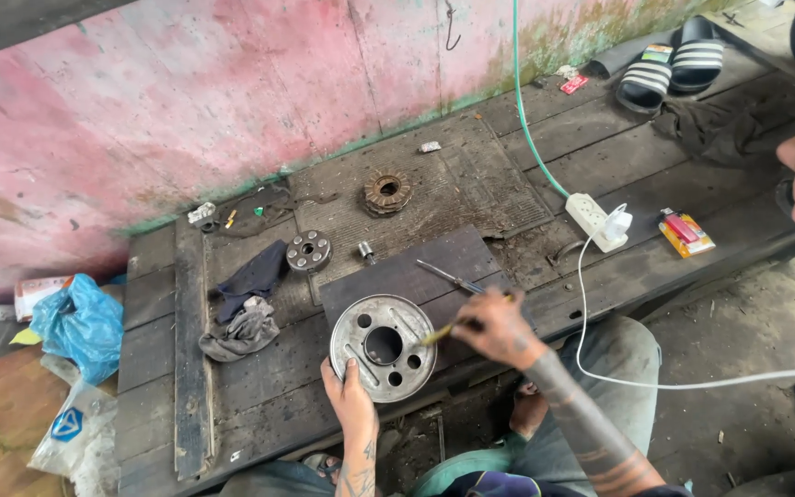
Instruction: Cleaning the interior of a motorcycle clutch housing using a small brush to remove debris and dust.
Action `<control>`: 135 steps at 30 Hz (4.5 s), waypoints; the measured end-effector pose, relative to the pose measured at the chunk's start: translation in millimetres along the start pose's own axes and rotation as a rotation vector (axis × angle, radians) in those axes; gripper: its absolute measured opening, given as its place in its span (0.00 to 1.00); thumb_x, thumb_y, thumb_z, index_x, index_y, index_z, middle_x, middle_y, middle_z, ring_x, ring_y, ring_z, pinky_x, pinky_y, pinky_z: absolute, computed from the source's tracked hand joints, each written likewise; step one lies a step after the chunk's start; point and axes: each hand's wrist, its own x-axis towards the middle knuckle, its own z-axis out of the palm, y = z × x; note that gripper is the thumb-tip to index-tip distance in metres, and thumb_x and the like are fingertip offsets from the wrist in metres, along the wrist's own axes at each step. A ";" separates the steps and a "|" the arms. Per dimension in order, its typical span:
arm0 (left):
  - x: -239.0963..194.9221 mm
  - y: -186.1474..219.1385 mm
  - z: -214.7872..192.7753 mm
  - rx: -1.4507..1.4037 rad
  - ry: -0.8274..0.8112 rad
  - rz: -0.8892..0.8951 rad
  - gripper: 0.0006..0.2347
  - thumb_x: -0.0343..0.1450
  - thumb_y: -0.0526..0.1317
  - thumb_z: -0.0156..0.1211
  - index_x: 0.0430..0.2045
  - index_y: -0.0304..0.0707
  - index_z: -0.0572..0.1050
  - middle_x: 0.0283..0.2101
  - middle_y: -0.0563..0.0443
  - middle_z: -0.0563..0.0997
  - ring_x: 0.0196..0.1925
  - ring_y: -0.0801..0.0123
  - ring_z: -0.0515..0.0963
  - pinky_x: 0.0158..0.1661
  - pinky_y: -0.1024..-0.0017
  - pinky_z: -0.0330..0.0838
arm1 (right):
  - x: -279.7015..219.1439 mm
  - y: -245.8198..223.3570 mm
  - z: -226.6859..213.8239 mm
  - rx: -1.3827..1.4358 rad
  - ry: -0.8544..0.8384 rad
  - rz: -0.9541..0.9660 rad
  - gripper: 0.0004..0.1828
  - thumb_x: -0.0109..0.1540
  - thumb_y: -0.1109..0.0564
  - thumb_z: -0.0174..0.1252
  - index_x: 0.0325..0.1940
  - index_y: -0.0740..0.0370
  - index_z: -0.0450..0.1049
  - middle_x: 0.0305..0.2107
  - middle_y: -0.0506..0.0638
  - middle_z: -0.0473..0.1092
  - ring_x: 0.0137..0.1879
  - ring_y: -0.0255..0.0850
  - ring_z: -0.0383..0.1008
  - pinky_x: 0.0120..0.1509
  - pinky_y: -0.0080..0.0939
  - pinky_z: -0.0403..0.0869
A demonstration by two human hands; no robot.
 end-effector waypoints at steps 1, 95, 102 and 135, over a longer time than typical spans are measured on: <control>-0.3 -4.6 -3.4 0.001 0.009 -0.003 0.20 0.74 0.39 0.48 0.62 0.35 0.66 0.58 0.42 0.77 0.58 0.56 0.76 0.57 0.62 0.69 | -5.8 -5.3 7.5 0.002 -0.008 -0.005 0.07 0.60 0.41 0.65 0.38 0.39 0.82 0.33 0.33 0.77 0.54 0.38 0.69 0.70 0.57 0.50; -2.8 -9.2 18.3 0.078 0.236 -0.041 0.20 0.76 0.39 0.49 0.65 0.38 0.63 0.61 0.42 0.74 0.61 0.53 0.75 0.58 0.60 0.69 | -2.9 11.1 51.1 -0.033 0.120 -0.150 0.09 0.60 0.38 0.63 0.39 0.35 0.82 0.33 0.34 0.74 0.49 0.38 0.66 0.63 0.58 0.50; -0.9 -12.3 17.4 0.075 0.254 -0.002 0.21 0.75 0.39 0.50 0.64 0.35 0.64 0.60 0.41 0.75 0.60 0.52 0.76 0.57 0.60 0.70 | -4.4 -37.7 -6.5 -0.084 -0.105 0.045 0.08 0.64 0.38 0.57 0.43 0.32 0.80 0.43 0.29 0.75 0.60 0.35 0.66 0.74 0.62 0.47; -7.1 -4.4 11.3 0.074 0.161 0.007 0.24 0.75 0.40 0.50 0.69 0.39 0.59 0.66 0.43 0.69 0.66 0.54 0.72 0.60 0.58 0.69 | -16.2 -34.0 9.5 -0.037 0.048 0.020 0.10 0.62 0.38 0.56 0.33 0.35 0.80 0.35 0.31 0.77 0.51 0.36 0.67 0.68 0.56 0.48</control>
